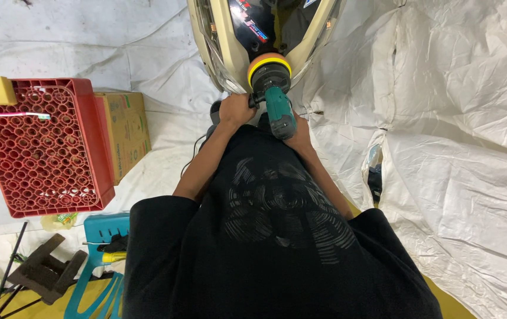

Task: The person uses a green electric polisher with a yellow pad to buff the front body panel of a beige scooter. They move the tool across the surface, focusing on the area around the headlight and side fairing.

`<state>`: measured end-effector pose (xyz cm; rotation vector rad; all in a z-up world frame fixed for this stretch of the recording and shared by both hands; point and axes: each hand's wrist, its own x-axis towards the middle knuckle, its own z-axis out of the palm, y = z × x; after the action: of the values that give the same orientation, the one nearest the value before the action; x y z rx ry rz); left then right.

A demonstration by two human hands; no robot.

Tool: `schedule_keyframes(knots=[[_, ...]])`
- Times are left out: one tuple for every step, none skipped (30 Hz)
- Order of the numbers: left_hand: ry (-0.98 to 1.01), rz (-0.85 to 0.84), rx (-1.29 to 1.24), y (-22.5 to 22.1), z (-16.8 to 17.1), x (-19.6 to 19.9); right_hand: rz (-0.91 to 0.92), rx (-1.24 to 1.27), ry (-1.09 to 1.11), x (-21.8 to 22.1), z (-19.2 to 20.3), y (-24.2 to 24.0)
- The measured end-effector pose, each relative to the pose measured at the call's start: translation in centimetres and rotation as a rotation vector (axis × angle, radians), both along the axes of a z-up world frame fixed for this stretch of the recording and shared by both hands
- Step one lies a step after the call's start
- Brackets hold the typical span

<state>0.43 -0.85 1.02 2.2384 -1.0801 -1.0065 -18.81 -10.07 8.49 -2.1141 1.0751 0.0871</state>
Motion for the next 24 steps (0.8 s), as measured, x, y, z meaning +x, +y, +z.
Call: schedule_keyframes(knots=[[0.0,0.001,0.0,-0.1,-0.5,0.1,0.001,0.0,0.0,0.1,0.0,-0.1],[-0.005,-0.008,0.011,-0.1,-0.9,0.0,0.0,-0.001,0.0,0.1,0.0,0.0],[-0.009,-0.018,0.023,-0.1,-1.4,-0.1,-0.001,-0.002,0.001,0.1,0.1,0.0],[-0.01,-0.018,0.022,-0.1,-1.1,0.0,-0.001,-0.003,0.001,0.1,0.1,0.0],[-0.017,-0.019,0.01,0.0,-0.7,0.0,-0.002,-0.005,0.0,0.1,0.1,0.0],[-0.023,-0.019,0.0,0.1,-0.4,-0.1,-0.004,-0.005,0.0,0.1,0.1,0.1],[-0.022,-0.019,0.001,0.2,-0.6,-0.1,-0.004,-0.004,0.001,0.0,0.1,0.2],[-0.026,-0.017,-0.002,0.2,-0.8,-0.1,-0.005,-0.007,0.0,0.1,0.1,0.2],[-0.03,-0.015,-0.005,0.2,-1.0,-0.1,-0.005,-0.009,-0.001,0.2,0.1,0.1],[-0.029,-0.015,-0.004,0.2,-0.8,-0.1,-0.005,-0.008,-0.001,0.1,0.2,0.2],[-0.027,-0.01,-0.01,0.3,-0.6,0.0,-0.006,-0.009,0.0,0.1,0.2,0.3],[-0.025,-0.005,-0.016,0.3,-0.4,0.0,-0.007,-0.011,0.0,0.1,0.2,0.3],[-0.025,-0.005,-0.015,0.3,-0.4,0.0,-0.007,-0.01,0.0,0.1,0.2,0.3],[-0.026,-0.01,-0.008,0.3,-0.4,0.1,-0.008,-0.012,0.0,0.1,0.3,0.3],[-0.026,-0.016,0.0,0.3,-0.4,0.1,-0.008,-0.013,0.0,0.1,0.3,0.3],[-0.025,-0.016,0.0,0.3,-0.8,0.1,-0.008,-0.013,0.001,0.1,0.3,0.3],[-0.034,-0.021,-0.004,0.2,-1.2,0.0,-0.01,-0.015,0.002,0.1,0.3,0.3],[-0.044,-0.025,-0.009,0.1,-1.5,0.1,-0.01,-0.016,0.001,0.2,0.3,0.2],[-0.044,-0.023,-0.009,0.0,-1.3,0.1,-0.008,-0.016,0.001,0.3,0.3,0.1],[-0.052,-0.025,-0.015,0.0,-1.0,0.2,-0.006,-0.018,0.002,0.4,0.3,0.1],[-0.06,-0.027,-0.022,0.1,-0.7,0.2,-0.005,-0.021,0.002,0.5,0.4,0.1],[-0.058,-0.025,-0.022,0.0,-0.7,0.1,-0.002,-0.021,0.004,0.5,0.4,0.1],[-0.061,-0.028,-0.025,-0.2,-0.8,0.0,-0.001,-0.022,0.006,0.4,0.4,0.1],[-0.065,-0.03,-0.028,-0.3,-0.8,0.1,0.001,-0.025,0.008,0.5,0.5,0.1]])
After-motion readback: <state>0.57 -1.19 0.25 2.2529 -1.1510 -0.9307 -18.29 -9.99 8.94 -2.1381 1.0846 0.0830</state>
